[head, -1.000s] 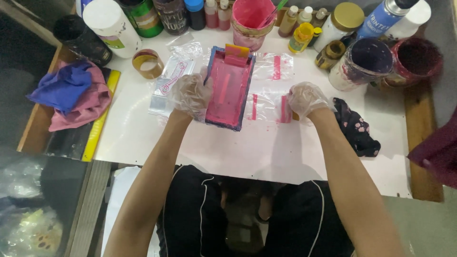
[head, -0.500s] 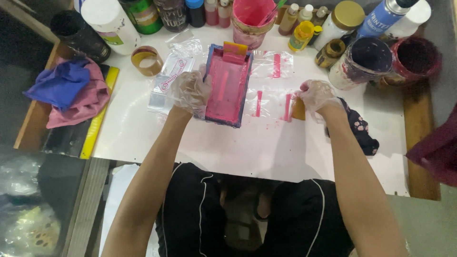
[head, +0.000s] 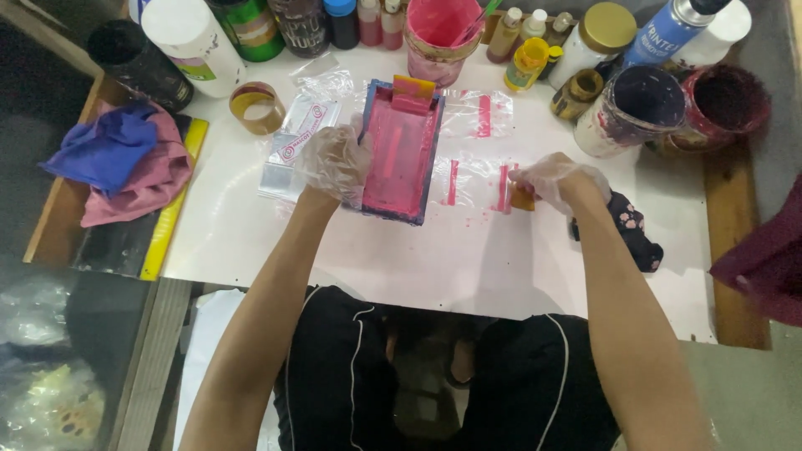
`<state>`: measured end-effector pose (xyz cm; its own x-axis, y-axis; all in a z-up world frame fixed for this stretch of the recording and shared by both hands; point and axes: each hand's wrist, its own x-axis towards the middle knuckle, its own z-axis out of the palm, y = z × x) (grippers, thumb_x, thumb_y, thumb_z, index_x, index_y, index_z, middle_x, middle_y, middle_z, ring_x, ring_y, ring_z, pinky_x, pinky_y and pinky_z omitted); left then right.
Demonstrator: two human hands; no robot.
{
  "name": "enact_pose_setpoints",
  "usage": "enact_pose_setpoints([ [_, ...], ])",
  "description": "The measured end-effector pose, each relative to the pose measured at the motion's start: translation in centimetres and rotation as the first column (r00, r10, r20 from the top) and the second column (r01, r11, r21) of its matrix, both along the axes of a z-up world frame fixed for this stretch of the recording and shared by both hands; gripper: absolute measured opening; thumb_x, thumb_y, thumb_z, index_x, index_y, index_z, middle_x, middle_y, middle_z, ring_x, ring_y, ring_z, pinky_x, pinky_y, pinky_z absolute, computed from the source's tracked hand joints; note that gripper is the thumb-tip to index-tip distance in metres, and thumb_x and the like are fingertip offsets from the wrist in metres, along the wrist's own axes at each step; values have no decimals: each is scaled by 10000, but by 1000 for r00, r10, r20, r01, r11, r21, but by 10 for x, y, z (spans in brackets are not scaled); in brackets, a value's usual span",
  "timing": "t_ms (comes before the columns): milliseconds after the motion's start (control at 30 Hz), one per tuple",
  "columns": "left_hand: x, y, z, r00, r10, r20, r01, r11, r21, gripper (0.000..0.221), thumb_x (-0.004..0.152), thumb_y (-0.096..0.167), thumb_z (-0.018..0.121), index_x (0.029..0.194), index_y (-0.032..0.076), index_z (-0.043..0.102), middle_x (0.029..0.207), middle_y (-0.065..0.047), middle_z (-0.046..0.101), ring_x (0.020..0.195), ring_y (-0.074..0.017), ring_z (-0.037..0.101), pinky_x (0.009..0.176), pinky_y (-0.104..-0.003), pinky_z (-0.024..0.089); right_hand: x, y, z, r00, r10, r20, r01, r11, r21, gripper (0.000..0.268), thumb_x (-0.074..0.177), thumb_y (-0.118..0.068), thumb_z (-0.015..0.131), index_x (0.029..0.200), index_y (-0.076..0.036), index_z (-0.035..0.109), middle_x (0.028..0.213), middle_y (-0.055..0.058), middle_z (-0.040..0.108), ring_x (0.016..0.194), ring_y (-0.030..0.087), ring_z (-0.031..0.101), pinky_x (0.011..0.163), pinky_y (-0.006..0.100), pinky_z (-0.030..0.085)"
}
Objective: The person, wearing gloves, uses a small scraper to spread pink ink across a screen printing frame and then wipes the tool with a dark cloth.
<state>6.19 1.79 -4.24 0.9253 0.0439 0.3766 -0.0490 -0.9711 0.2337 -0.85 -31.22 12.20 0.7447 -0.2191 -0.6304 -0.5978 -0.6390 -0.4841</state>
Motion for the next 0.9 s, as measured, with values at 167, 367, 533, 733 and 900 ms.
enact_pose_setpoints([
  [167, 12, -4, -19, 996, 59, 67, -62, 997, 42, 399, 889, 505, 579, 1091, 235, 793, 797, -125, 727, 842, -330, 731, 718, -469, 588, 11, -1, -9, 910, 368, -191, -408, 877, -252, 251, 877, -175, 767, 1080, -34, 814, 1004, 172, 777, 933, 300, 761, 892, 394, 578],
  [367, 9, -4, -12, 999, 1, -48, 1, 999, 40, 439, 917, 508, 552, 1160, 216, 773, 834, -132, 740, 889, -339, 735, 737, -498, 590, 21, -26, -55, 965, 233, -119, -257, 931, -259, 306, 789, -317, 787, 1002, -101, 823, 928, 100, 776, 848, 269, 743, 822, 398, 555],
  [533, 11, -2, -15, 998, 3, -68, 3, 996, 91, 413, 913, 470, 581, 1162, 198, 768, 856, -149, 742, 907, -337, 733, 752, -491, 591, 33, -52, -110, 984, 174, 41, -151, 934, -323, 256, 764, -435, 770, 922, -241, 826, 827, -3, 768, 762, 214, 733, 737, 375, 543],
  [733, 18, -1, -16, 979, -97, -180, 103, 994, 23, 501, 954, 517, 491, 1277, 204, 712, 925, -143, 755, 987, -352, 727, 797, -513, 585, 67, -53, -159, 908, 158, 388, 23, 907, -421, 149, 864, -479, 665, 915, -404, 784, 860, -68, 743, 793, 163, 702, 733, 302, 524],
  [900, 37, -35, -93, 988, -14, 151, -14, 984, 177, 461, 878, 629, 575, 998, 243, 797, 753, -118, 697, 789, -353, 705, 740, -485, 543, 58, -16, -108, 604, 356, 713, -169, 931, -323, 181, 1038, -485, 654, 1083, -343, 757, 1079, -34, 727, 1004, 170, 685, 892, 354, 555],
])
